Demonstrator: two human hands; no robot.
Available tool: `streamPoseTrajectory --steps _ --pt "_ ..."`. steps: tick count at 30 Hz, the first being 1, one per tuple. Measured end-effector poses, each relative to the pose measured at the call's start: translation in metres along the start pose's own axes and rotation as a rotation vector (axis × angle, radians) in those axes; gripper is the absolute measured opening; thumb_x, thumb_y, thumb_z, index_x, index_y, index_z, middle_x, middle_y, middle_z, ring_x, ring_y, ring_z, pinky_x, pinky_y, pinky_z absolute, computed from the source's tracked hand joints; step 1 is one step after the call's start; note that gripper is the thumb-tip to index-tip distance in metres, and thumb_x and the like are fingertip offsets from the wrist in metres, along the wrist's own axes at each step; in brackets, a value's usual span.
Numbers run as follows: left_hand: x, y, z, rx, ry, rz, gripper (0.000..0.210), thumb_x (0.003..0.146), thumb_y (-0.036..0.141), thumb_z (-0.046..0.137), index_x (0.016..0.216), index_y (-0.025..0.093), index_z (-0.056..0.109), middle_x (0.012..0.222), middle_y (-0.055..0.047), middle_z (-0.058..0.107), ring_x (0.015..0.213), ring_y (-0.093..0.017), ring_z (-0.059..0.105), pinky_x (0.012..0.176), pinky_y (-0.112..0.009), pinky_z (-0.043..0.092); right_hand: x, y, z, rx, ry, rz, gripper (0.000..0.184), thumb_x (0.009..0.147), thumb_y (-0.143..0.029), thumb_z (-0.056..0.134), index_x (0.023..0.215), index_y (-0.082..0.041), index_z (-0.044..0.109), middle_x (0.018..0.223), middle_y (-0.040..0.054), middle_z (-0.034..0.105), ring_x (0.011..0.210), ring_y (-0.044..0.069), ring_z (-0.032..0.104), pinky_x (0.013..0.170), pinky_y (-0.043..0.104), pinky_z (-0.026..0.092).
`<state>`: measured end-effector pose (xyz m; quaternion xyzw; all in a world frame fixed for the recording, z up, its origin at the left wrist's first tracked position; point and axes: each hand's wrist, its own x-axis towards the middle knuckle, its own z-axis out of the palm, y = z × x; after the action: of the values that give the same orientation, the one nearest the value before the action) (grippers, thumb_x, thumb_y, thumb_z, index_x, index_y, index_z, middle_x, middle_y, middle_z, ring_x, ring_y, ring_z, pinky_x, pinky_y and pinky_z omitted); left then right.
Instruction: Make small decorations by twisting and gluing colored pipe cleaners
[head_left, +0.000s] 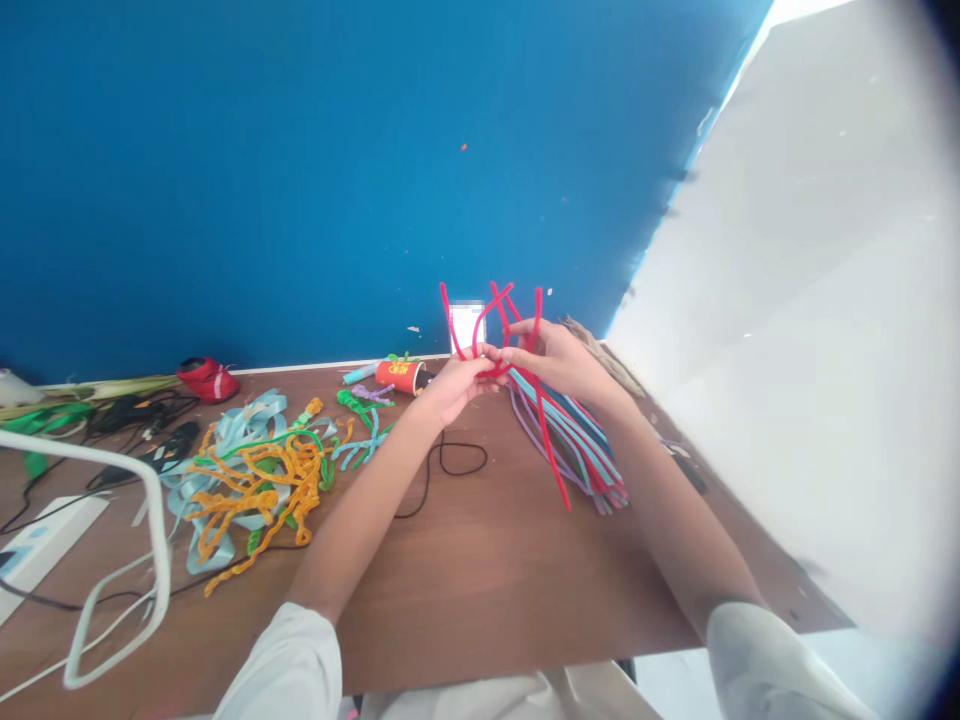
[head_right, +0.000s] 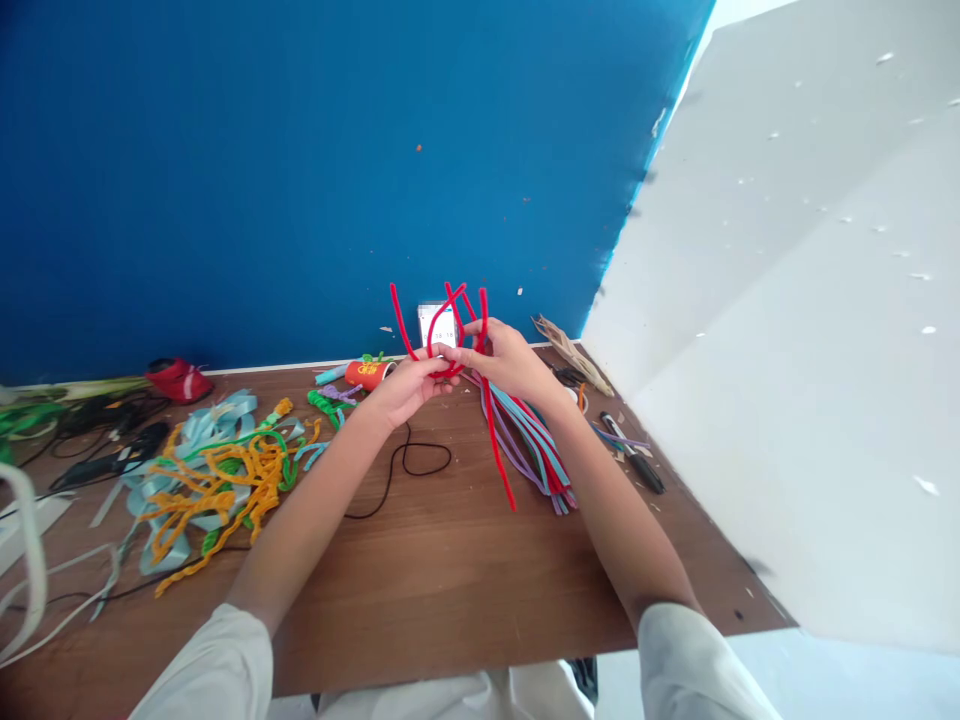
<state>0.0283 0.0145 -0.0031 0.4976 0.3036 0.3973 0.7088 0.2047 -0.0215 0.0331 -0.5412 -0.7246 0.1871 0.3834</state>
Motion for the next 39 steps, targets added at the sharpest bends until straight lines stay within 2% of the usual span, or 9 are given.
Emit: streamPoseTrajectory --steps 6,9,14,17,21,27,32,35,39 --pt "-0.005 -0.002 0.004 0.224 -0.155 -0.006 0.006 0.081 0.014 0.059 0.085 0.016 0.056 0.081 -0.002 0.068 0.067 -0.009 0.066 0.062 -0.02 0.046 0.003 0.004 0.006 0.22 -0.086 0.011 0.027 0.09 -0.044 0.059 0.091 -0.018 0.063 0.08 0.003 0.07 0.07 0.016 0.061 0.068 0.029 0.046" --pt "-0.007 -0.001 0.009 0.32 -0.14 -0.009 0.002 0.085 0.018 0.056 0.086 0.017 0.055 0.081 -0.004 0.07 0.07 -0.012 0.068 0.063 -0.021 0.046 0.003 0.003 0.01 0.21 -0.072 0.032 0.027 0.092 -0.04 0.054 0.077 -0.019 0.058 0.073 0.0014 0.066 0.066 0.015 0.059 0.068 0.028 0.045" --pt "-0.005 -0.002 0.01 0.463 0.066 0.097 0.028 0.092 0.046 0.054 0.092 0.019 0.06 0.076 -0.003 0.07 0.064 -0.015 0.066 0.057 -0.023 0.047 0.002 0.002 0.01 0.099 -0.1 0.007 0.031 0.096 -0.037 0.047 0.07 -0.019 0.051 0.065 -0.0026 0.054 0.06 0.012 0.047 0.061 0.027 0.035" --pt "-0.001 -0.002 0.004 0.544 0.237 0.241 0.032 0.093 0.047 0.053 0.081 0.018 0.058 0.068 -0.001 0.067 0.056 -0.012 0.062 0.055 -0.022 0.046 0.002 0.001 0.01 0.021 -0.126 -0.01 0.03 0.096 -0.035 0.046 0.069 -0.02 0.049 0.064 -0.0031 0.052 0.059 0.012 0.043 0.06 0.027 0.031" --pt "0.001 -0.001 0.0 0.491 0.337 0.286 0.039 0.099 0.046 0.041 0.075 0.018 0.056 0.06 -0.001 0.063 0.05 -0.011 0.057 0.049 -0.021 0.043 0.001 -0.001 0.01 -0.013 -0.078 0.036 0.032 0.095 -0.033 0.045 0.067 -0.02 0.047 0.065 -0.0025 0.052 0.059 0.012 0.042 0.062 0.028 0.03" --pt "0.0 -0.001 0.008 0.298 0.099 0.247 0.028 0.094 0.046 0.055 0.088 0.018 0.056 0.063 0.002 0.061 0.055 -0.01 0.059 0.055 -0.02 0.046 0.001 0.0 0.01 -0.03 -0.14 0.028 0.031 0.095 -0.034 0.043 0.07 -0.019 0.054 0.062 -0.0017 0.052 0.059 0.013 0.044 0.061 0.028 0.029" --pt "0.005 -0.004 0.003 0.241 0.26 0.342 0.017 0.092 0.035 0.058 0.087 0.019 0.055 0.06 0.004 0.058 0.053 -0.008 0.057 0.057 -0.019 0.045 0.001 -0.001 0.009 -0.061 -0.073 0.081 0.031 0.093 -0.034 0.045 0.066 -0.02 0.048 0.06 -0.0024 0.048 0.058 0.013 0.042 0.061 0.028 0.028" --pt "0.006 -0.003 0.002 0.281 0.338 0.307 0.014 0.092 0.032 0.057 0.094 0.018 0.054 0.062 0.003 0.06 0.056 -0.01 0.06 0.059 -0.022 0.047 0.001 -0.002 0.009 -0.065 -0.038 0.123 0.034 0.093 -0.035 0.046 0.063 -0.02 0.044 0.056 -0.0033 0.044 0.055 0.012 0.04 0.059 0.028 0.027" --pt "-0.002 -0.008 0.011 0.401 0.145 0.155 0.036 0.091 0.036 0.061 0.12 0.019 0.048 0.083 -0.002 0.068 0.07 -0.014 0.066 0.07 -0.028 0.051 0.003 0.001 0.01 -0.05 0.024 0.129 0.033 0.093 -0.036 0.046 0.064 -0.02 0.045 0.057 -0.0026 0.048 0.055 0.012 0.042 0.058 0.028 0.027"
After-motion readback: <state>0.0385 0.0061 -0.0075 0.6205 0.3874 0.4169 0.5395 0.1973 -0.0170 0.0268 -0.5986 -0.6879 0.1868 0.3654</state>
